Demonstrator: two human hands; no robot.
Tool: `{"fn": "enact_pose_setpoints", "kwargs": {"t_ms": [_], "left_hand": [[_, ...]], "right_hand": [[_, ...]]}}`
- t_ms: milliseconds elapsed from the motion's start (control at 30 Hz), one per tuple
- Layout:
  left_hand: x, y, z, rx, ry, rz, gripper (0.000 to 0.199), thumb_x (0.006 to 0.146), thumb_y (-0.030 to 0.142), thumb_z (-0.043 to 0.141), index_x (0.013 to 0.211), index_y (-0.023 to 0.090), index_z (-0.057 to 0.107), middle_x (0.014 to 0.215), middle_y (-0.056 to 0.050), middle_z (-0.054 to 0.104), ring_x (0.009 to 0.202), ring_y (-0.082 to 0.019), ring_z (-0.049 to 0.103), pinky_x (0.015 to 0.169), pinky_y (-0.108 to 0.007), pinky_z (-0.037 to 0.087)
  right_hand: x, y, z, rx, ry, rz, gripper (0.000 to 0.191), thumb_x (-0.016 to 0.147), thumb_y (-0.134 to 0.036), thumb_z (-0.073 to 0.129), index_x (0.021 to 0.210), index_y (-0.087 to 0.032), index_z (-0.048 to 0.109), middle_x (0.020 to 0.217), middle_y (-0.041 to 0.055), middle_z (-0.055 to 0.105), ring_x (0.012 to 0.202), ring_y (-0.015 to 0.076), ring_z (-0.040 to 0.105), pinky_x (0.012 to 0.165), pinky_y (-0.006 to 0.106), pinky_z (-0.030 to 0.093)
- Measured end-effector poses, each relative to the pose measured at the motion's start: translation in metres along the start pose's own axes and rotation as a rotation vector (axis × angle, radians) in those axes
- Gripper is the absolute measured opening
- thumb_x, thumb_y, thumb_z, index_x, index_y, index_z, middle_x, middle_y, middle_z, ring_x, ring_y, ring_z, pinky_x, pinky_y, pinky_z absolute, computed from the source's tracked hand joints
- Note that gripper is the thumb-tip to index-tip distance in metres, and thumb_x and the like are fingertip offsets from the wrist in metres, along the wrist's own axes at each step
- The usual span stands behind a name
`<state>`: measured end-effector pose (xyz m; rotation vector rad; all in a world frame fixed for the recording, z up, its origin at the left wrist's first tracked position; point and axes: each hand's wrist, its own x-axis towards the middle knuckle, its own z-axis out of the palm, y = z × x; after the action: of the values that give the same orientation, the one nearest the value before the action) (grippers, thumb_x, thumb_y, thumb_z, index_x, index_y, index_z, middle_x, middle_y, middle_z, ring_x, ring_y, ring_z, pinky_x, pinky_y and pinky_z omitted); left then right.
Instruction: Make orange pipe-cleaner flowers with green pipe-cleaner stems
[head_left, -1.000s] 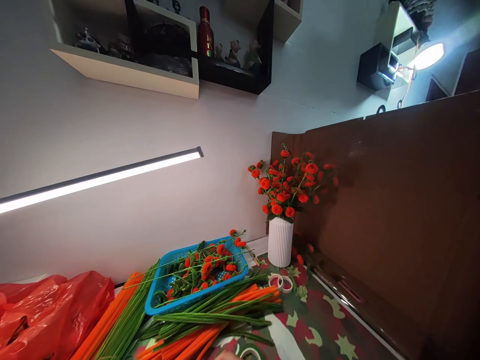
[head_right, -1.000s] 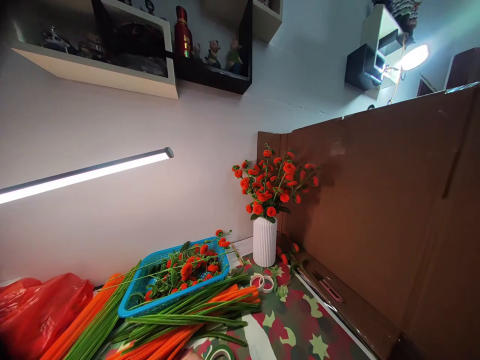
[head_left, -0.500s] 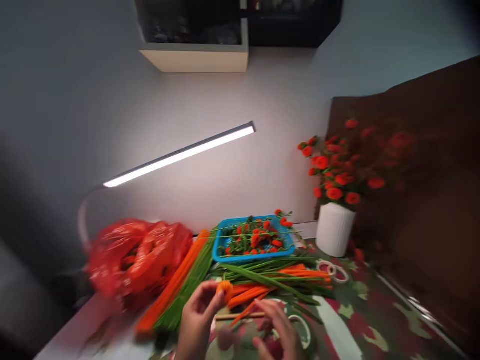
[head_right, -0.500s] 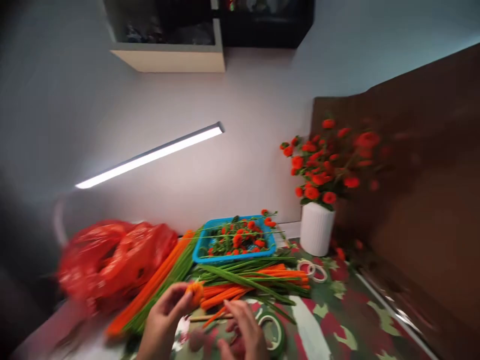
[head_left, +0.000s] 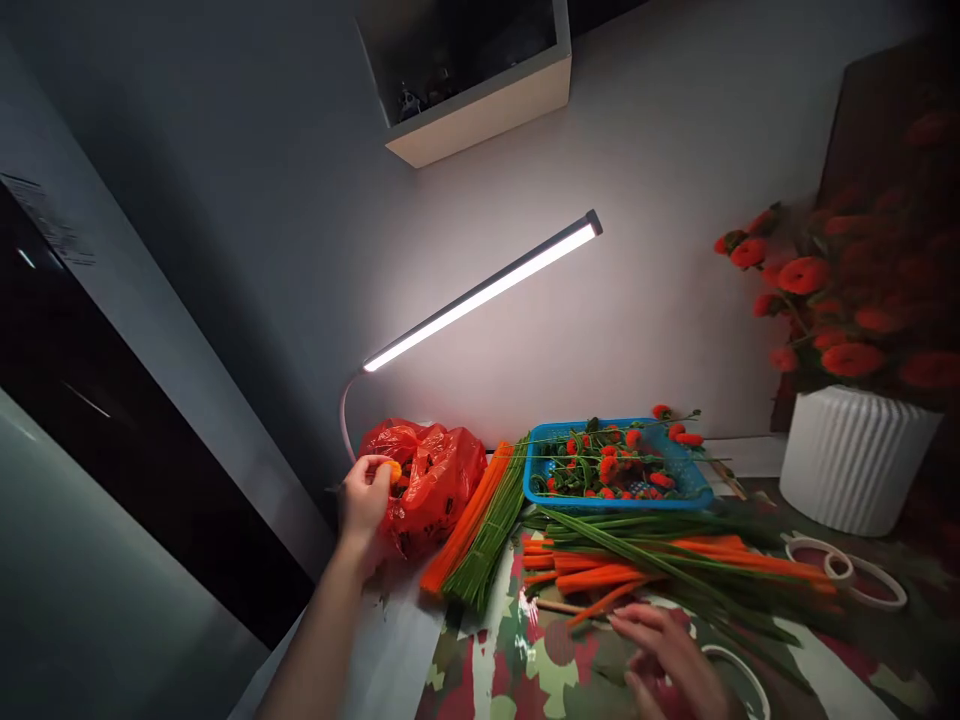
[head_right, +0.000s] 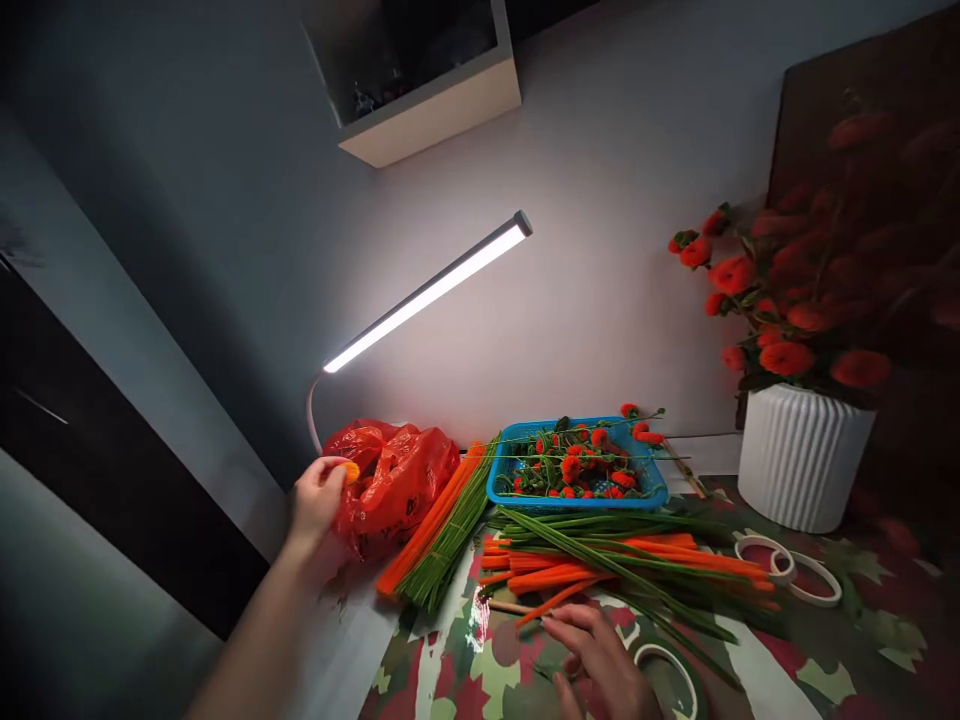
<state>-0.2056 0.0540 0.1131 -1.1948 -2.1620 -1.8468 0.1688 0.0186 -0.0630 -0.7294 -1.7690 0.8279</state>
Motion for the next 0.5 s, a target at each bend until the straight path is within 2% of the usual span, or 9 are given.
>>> {"fn": "enact_pose_setpoints", "kwargs": {"t_ms": [67,133,233,267,333,367,500], "left_hand": [[0.013,-0.002,0.006,0.140,-0.183,-0.021,0.010,0.060,0.024,0.054,0.066,0.020,0.061,0.059,0.000,0.063,0.058,-0.019,0.059,0.056,-0.026,0.046],[0.024,-0.002,0.016,0.253,-0.313,-0.024,0.009,0.056,0.018,0.055,0.062,0.019,0.063,0.060,-0.002,0.066,0.063,-0.022,0.062,0.063,-0.028,0.048],[0.039,-0.002,0.031,0.378,-0.374,0.018,0.015,0.057,0.012,0.053,0.066,0.018,0.063,0.074,-0.008,0.070,0.092,-0.031,0.063,0.085,-0.035,0.046],[0.043,-0.004,0.035,0.407,-0.380,0.040,0.019,0.059,0.011,0.052,0.073,0.017,0.064,0.081,-0.009,0.070,0.104,-0.033,0.059,0.092,-0.039,0.043],[0.048,-0.010,0.041,0.463,-0.402,0.072,0.026,0.064,0.011,0.052,0.085,0.017,0.065,0.092,-0.010,0.071,0.117,-0.035,0.052,0.099,-0.044,0.037],[0.049,-0.014,0.042,0.488,-0.429,0.083,0.026,0.066,0.013,0.053,0.089,0.017,0.064,0.095,-0.009,0.072,0.118,-0.035,0.051,0.099,-0.044,0.037],[0.046,-0.030,0.038,0.577,-0.565,0.074,0.020,0.066,0.019,0.058,0.085,0.013,0.065,0.090,-0.012,0.075,0.101,-0.035,0.064,0.087,-0.038,0.047]], "right_hand": [[0.002,-0.010,-0.002,-0.009,-0.053,0.007,0.044,0.080,-0.017,0.057,0.116,-0.042,0.059,0.116,0.0068,0.060,0.074,0.0247,0.066,0.064,0.036,0.059],[0.005,-0.023,-0.002,-0.017,-0.050,0.039,0.040,0.079,-0.014,0.056,0.113,-0.034,0.063,0.113,0.0089,0.061,0.074,0.0232,0.065,0.064,0.034,0.058],[0.011,-0.038,-0.002,-0.050,-0.065,0.062,0.038,0.076,-0.010,0.054,0.109,-0.025,0.064,0.109,0.0090,0.061,0.082,0.0207,0.064,0.067,0.028,0.055],[0.013,-0.041,-0.002,-0.053,-0.063,0.083,0.038,0.075,-0.009,0.053,0.108,-0.023,0.065,0.108,0.0087,0.060,0.076,0.0176,0.063,0.062,0.026,0.054],[0.017,-0.044,-0.004,-0.050,-0.055,0.090,0.037,0.073,-0.007,0.052,0.104,-0.021,0.066,0.105,0.0086,0.060,0.077,0.0166,0.063,0.065,0.025,0.052],[0.018,-0.045,-0.004,-0.044,-0.044,0.083,0.036,0.072,-0.006,0.051,0.103,-0.020,0.066,0.104,0.0089,0.060,0.081,0.0176,0.063,0.067,0.025,0.052],[0.017,-0.051,-0.008,-0.003,-0.081,0.073,0.033,0.073,-0.005,0.051,0.099,-0.018,0.066,0.103,0.0099,0.060,0.092,0.0192,0.063,0.068,0.024,0.051]]}}
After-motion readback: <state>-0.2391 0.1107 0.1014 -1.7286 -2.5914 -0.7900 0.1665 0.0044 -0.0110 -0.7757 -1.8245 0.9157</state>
